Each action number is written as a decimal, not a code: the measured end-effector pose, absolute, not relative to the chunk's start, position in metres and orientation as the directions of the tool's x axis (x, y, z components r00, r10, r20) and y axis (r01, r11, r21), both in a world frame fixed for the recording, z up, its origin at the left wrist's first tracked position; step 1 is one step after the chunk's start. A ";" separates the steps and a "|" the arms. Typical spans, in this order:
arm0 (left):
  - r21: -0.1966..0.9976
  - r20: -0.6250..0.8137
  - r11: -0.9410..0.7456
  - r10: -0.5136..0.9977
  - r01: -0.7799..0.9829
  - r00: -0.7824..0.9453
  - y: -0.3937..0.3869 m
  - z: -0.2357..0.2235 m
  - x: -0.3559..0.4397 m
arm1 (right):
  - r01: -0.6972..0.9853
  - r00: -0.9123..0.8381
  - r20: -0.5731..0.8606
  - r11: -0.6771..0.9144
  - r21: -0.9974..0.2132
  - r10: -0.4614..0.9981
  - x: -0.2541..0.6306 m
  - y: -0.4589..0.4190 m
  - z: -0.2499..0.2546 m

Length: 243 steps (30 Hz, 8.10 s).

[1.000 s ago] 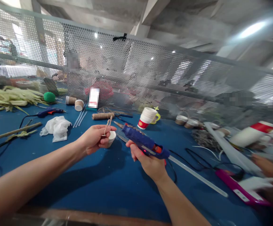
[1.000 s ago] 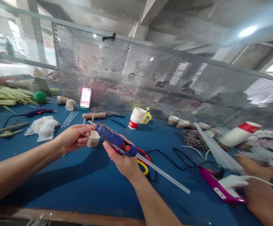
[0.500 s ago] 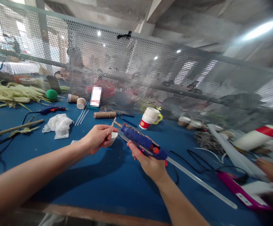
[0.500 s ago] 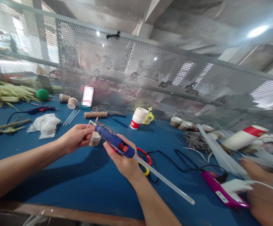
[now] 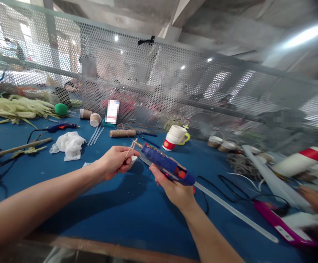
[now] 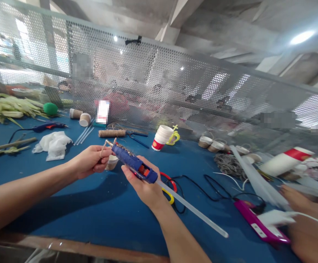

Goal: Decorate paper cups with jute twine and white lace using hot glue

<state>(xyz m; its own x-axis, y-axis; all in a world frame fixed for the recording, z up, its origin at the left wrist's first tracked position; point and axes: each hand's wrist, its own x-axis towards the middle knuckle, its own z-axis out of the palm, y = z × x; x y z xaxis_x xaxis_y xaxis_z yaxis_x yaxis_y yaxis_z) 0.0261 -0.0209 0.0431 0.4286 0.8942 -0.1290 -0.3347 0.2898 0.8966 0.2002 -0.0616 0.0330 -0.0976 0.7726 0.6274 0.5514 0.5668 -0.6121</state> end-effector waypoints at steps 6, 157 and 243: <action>0.890 -0.129 0.297 0.891 -0.345 0.434 -0.021 0.045 0.025 | 0.580 -0.177 0.620 0.590 -0.562 0.765 0.201 -0.063 0.035; 0.712 0.336 -0.519 0.843 0.473 0.419 0.051 0.042 -0.006 | 0.176 0.096 0.272 0.253 -0.951 0.958 0.179 0.035 0.018; 0.998 0.055 -0.031 0.423 -0.046 0.904 0.012 0.040 -0.012 | 0.405 -0.590 0.369 0.659 -0.634 0.718 0.205 -0.047 0.072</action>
<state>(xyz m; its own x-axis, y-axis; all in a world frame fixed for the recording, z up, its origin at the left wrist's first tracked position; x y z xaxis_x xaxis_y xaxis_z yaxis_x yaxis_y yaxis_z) -0.0123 0.0125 0.0403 0.9043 0.4234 0.0548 -0.0460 -0.0310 0.9985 0.2053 -0.0469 0.0722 -0.5902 0.7180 0.3690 0.4050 0.6588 -0.6340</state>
